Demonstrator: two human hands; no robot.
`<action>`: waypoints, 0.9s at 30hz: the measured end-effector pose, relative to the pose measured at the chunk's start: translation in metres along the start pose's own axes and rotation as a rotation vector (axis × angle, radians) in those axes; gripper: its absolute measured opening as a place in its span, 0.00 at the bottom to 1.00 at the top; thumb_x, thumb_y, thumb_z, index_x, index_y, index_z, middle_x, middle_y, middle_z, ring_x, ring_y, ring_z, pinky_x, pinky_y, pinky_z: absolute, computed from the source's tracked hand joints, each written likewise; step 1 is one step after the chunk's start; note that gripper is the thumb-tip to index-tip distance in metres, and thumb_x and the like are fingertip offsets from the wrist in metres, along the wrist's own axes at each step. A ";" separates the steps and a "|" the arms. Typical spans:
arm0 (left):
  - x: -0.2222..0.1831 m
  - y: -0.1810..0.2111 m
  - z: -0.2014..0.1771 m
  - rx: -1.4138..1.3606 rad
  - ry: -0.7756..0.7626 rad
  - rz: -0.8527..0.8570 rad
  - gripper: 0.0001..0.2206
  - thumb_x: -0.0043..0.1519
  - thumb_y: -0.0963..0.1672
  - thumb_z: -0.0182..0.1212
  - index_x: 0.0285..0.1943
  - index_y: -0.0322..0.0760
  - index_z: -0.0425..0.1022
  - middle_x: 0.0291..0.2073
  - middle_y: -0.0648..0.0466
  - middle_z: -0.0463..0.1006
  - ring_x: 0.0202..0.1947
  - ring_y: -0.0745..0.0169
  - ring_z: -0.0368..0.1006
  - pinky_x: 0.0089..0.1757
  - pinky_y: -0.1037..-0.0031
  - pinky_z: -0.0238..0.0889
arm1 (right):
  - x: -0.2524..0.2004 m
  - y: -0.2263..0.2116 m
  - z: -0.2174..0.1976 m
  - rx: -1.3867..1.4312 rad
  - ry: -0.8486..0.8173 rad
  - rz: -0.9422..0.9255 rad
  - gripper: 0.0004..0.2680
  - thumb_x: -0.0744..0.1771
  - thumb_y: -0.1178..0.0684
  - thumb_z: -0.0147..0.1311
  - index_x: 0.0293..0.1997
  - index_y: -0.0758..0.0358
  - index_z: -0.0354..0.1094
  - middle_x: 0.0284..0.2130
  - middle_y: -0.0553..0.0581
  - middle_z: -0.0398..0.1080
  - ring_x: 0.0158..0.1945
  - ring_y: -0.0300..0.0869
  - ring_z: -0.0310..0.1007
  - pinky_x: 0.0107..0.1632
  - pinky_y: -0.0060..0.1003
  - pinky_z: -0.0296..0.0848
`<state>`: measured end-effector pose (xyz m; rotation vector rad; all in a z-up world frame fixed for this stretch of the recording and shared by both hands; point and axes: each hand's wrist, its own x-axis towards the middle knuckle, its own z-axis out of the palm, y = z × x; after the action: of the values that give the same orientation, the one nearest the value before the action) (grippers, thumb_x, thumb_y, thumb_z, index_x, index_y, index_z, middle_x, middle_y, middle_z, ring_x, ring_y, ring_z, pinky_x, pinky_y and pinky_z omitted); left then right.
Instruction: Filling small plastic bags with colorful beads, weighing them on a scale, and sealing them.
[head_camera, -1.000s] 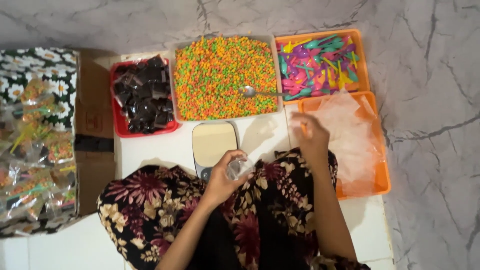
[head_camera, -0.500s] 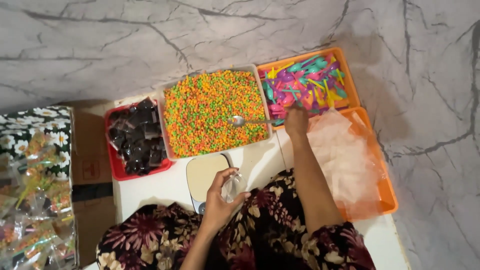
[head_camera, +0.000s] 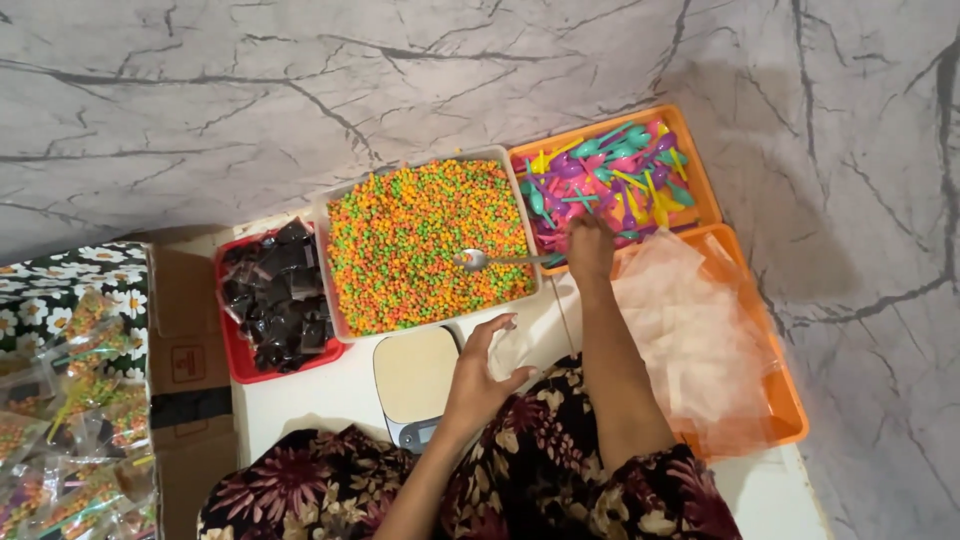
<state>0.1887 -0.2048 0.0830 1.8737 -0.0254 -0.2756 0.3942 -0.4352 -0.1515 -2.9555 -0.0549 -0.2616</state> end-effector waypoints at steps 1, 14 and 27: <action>0.002 -0.002 0.003 -0.016 0.010 0.023 0.31 0.55 0.45 0.72 0.69 0.43 0.65 0.63 0.51 0.72 0.64 0.54 0.67 0.61 0.63 0.57 | 0.000 -0.003 -0.012 0.081 0.019 0.017 0.02 0.63 0.63 0.60 0.35 0.63 0.75 0.30 0.57 0.75 0.39 0.52 0.74 0.40 0.46 0.77; -0.084 -0.052 -0.055 -0.067 0.217 -0.133 0.28 0.54 0.44 0.75 0.64 0.41 0.70 0.53 0.54 0.80 0.57 0.62 0.74 0.61 0.70 0.58 | -0.072 -0.055 -0.151 0.955 0.203 0.252 0.07 0.68 0.58 0.63 0.46 0.59 0.67 0.23 0.49 0.68 0.25 0.34 0.65 0.28 0.30 0.66; -0.134 -0.090 -0.067 -0.126 0.340 -0.033 0.34 0.49 0.39 0.78 0.67 0.35 0.69 0.55 0.42 0.76 0.62 0.38 0.70 0.62 0.48 0.57 | -0.232 -0.145 -0.205 1.199 -0.349 0.027 0.20 0.63 0.68 0.60 0.62 0.64 0.69 0.50 0.60 0.75 0.51 0.42 0.74 0.51 0.33 0.73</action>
<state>0.0610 -0.0925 0.0416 1.7750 0.2494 0.0209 0.1234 -0.3334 0.0303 -1.7678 -0.1514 0.2342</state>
